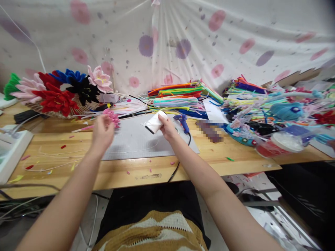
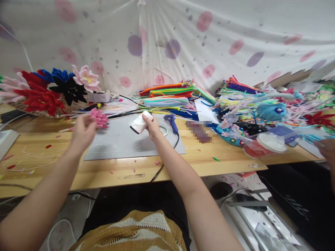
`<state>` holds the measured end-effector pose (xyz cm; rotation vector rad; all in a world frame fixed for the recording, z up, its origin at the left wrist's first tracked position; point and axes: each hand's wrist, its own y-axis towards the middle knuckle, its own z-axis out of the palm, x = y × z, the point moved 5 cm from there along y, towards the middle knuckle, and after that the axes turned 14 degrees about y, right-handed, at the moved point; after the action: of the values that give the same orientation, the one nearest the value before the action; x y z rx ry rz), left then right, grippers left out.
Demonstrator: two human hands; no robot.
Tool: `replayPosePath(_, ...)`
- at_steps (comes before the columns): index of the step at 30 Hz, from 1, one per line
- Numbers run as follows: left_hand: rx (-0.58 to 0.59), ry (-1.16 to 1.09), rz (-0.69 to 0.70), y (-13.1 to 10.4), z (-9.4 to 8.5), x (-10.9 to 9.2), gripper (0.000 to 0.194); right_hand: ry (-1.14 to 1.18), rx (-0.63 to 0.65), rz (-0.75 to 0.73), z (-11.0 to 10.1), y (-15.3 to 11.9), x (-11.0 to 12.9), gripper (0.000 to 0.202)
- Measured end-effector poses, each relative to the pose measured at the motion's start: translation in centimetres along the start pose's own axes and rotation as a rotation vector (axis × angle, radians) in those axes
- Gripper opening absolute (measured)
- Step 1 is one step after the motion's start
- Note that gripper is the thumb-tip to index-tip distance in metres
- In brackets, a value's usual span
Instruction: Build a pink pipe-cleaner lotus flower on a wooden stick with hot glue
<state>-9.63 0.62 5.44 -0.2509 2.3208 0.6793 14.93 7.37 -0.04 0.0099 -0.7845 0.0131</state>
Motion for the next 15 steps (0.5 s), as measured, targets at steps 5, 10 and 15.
replayPosePath(5, 0.545, -0.687, -0.458, -4.1, 10.2, -3.6, 0.031, -0.012, 0.055, -0.026, 1.6, -0.1, -0.5, 0.044)
replayPosePath(10, 0.937, -0.967, -0.610, -6.6, 12.1, -5.1, 0.048, -0.186, 0.040, -0.162, 1.4, 0.0, 0.1, 0.052)
replayPosePath(15, 0.701, -0.455, -0.463, -4.0, 9.6, -1.1, 0.024, -0.276, 0.004, -0.214, -0.2, 0.4, 0.8, 0.051)
